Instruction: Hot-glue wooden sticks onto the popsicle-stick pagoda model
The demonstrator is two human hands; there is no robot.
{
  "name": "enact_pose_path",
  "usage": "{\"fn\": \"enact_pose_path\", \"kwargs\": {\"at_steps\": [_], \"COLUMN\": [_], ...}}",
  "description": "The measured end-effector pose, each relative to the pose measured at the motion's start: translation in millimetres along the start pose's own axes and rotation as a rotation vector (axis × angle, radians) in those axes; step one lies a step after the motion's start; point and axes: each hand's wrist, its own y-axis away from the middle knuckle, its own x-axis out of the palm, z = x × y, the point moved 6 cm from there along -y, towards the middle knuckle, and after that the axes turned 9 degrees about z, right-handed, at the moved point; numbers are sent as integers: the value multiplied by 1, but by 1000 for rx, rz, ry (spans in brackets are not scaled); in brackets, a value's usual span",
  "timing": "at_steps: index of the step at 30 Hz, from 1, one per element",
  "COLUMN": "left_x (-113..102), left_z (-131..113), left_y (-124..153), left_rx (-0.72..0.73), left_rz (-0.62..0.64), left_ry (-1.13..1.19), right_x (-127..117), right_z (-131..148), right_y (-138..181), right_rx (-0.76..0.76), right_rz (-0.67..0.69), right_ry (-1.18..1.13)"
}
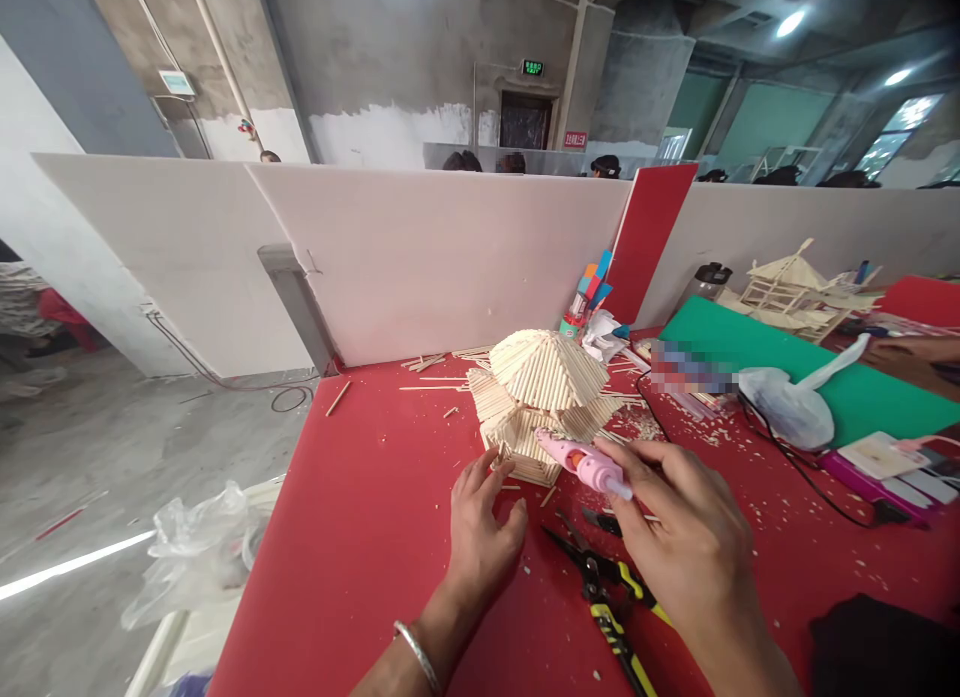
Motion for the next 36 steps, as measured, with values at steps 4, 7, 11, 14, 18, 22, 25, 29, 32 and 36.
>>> {"fn": "enact_pose_path", "kwargs": {"at_steps": [4,7,11,14,18,22,25,29,32,36], "left_x": [0,1,1,1,2,1,0,2,2,1], "left_z": [0,-1,1,2,2,1,0,0,0,0], "left_y": [0,-1,0,0,0,-1,-1,0,0,0], "left_rx": [-6,-2,-2,1,-1,-2,-7,-17,-24,-29], "left_rz": [16,20,5,0,5,8,8,26,28,29], "left_ry": [17,26,9,6,14,13,9,24,33,39], "right_x": [3,3,3,3,4,2,-1,-4,-4,-1], "right_z": [-3,-6,-7,-2,4,4,0,-6,-7,-5], "right_y": [8,10,2,-2,4,13,16,21,26,32], "right_rx": [3,19,35,15,-1,0,13,35,42,27], "right_rz": [72,75,-2,-29,42,87,69,59,40,56], "right_ry": [-52,-88,-46,-20,-35,-47,-80,-125,-146,-171]}}
